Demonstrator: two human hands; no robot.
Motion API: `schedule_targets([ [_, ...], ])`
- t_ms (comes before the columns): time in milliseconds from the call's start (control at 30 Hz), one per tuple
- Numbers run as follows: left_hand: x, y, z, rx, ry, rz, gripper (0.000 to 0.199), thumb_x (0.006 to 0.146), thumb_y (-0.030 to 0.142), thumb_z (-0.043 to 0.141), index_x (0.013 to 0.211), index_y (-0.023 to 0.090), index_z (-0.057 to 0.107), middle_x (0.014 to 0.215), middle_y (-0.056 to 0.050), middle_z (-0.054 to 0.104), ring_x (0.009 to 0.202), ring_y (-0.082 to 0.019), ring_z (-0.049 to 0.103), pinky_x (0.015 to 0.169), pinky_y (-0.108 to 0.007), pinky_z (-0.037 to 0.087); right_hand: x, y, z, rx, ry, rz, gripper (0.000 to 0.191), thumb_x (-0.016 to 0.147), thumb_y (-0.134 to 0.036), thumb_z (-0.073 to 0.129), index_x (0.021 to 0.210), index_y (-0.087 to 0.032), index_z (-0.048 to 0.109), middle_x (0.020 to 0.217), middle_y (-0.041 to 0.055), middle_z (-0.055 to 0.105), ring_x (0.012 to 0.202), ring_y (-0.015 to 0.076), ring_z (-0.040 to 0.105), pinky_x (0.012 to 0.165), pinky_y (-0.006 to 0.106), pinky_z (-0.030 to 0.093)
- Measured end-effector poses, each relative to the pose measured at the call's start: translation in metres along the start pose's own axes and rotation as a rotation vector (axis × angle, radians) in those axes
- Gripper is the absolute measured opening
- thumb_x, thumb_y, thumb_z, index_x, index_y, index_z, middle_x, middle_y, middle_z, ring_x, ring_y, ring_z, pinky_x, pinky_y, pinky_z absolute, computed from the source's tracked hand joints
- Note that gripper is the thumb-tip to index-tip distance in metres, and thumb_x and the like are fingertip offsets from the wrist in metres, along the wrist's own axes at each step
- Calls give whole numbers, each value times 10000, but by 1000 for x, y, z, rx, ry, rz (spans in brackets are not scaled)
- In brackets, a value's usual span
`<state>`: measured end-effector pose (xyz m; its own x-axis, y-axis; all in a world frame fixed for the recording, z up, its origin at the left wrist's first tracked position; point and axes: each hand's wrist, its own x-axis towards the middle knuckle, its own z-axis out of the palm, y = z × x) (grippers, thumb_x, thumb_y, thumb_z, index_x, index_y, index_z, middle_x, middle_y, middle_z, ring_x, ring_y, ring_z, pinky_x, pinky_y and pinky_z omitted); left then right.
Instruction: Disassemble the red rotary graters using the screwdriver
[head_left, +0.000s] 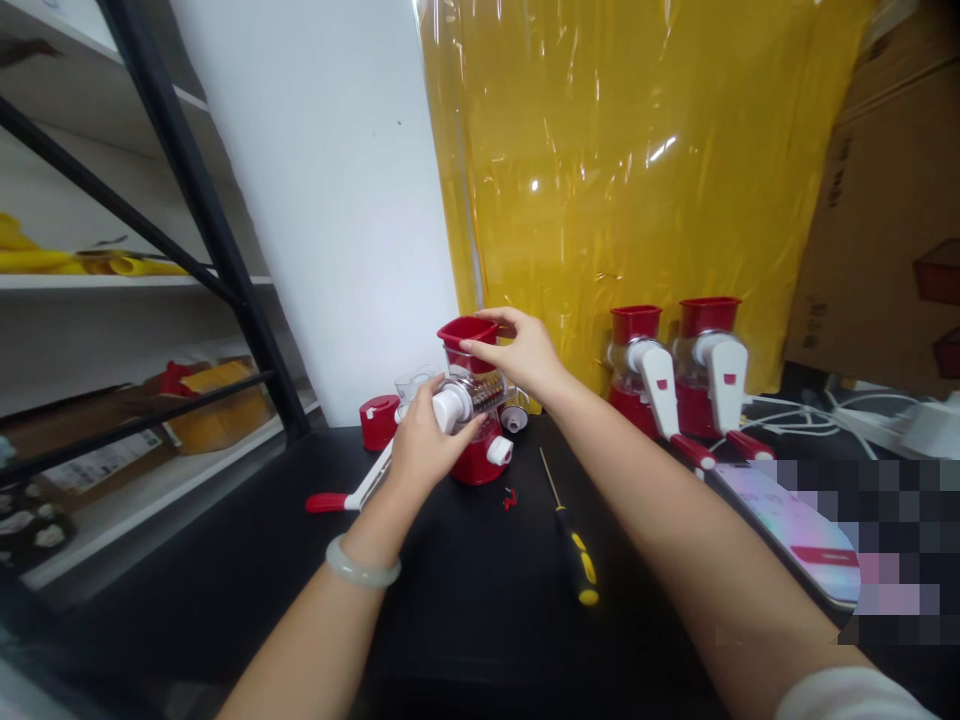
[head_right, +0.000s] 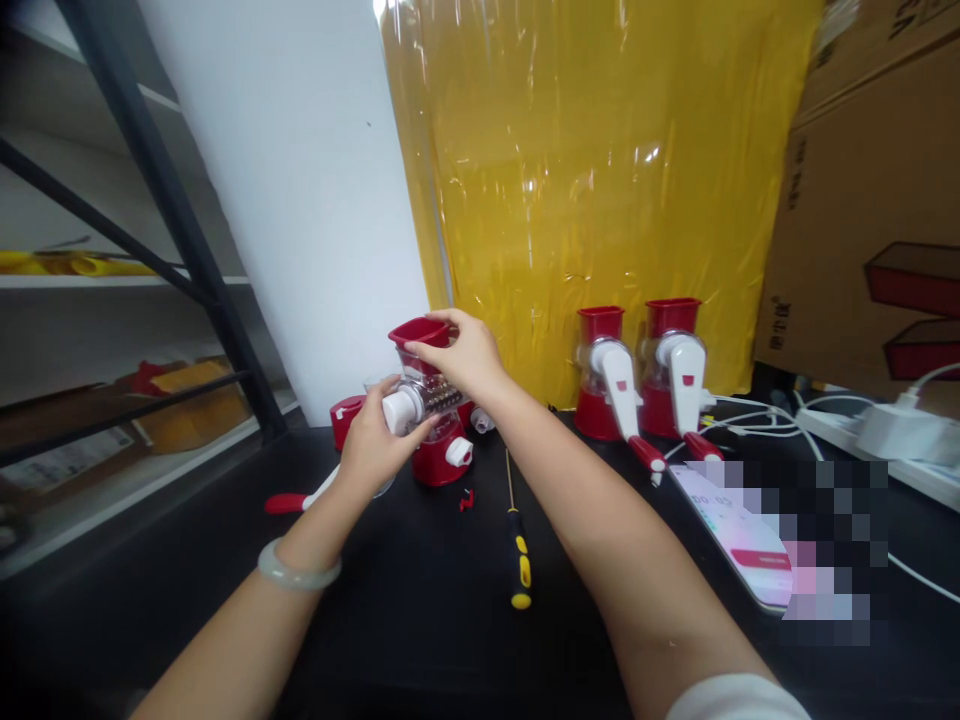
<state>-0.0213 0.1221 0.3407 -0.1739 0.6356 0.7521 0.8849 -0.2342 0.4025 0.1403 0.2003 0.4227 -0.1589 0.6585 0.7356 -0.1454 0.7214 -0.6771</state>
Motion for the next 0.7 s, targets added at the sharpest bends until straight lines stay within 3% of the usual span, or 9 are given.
schedule_targets([
  [233, -2, 2, 0, 2, 7, 22, 766, 801, 511, 804, 1429, 210, 485, 1402, -175, 632, 1269, -384, 628, 1020, -520, 529, 5, -8, -10, 56, 104, -114, 304, 770, -390, 819, 1019, -236, 738, 1147, 85, 735, 1126, 259, 666, 1024, 496, 517],
  [400, 0, -1, 0, -10, 12, -9, 758, 797, 498, 808, 1420, 201, 497, 1388, -177, 637, 1255, -383, 635, 1021, -528, 526, 12, -6, -25, 58, 192, -153, 332, 790, -502, 778, 977, -235, 714, 1068, 75, 726, 1055, 242, 661, 950, 445, 528],
  [567, 2, -9, 1, -19, 49, -84, 769, 778, 525, 817, 1398, 192, 508, 1336, -188, 656, 1232, -401, 643, 1021, -558, 514, 21, 18, -41, -158, 266, -166, 366, 761, -562, 790, 799, -227, 648, 906, 58, 672, 934, 226, 623, 898, 410, 506],
  [700, 5, -14, 0, -85, 104, -112, 758, 789, 500, 811, 1396, 194, 475, 1325, -184, 651, 1215, -372, 655, 1013, -523, 527, 24, 41, -52, -416, 254, -143, 442, 833, -585, 722, 640, -234, 536, 742, 26, 576, 757, 201, 546, 801, 373, 458],
])
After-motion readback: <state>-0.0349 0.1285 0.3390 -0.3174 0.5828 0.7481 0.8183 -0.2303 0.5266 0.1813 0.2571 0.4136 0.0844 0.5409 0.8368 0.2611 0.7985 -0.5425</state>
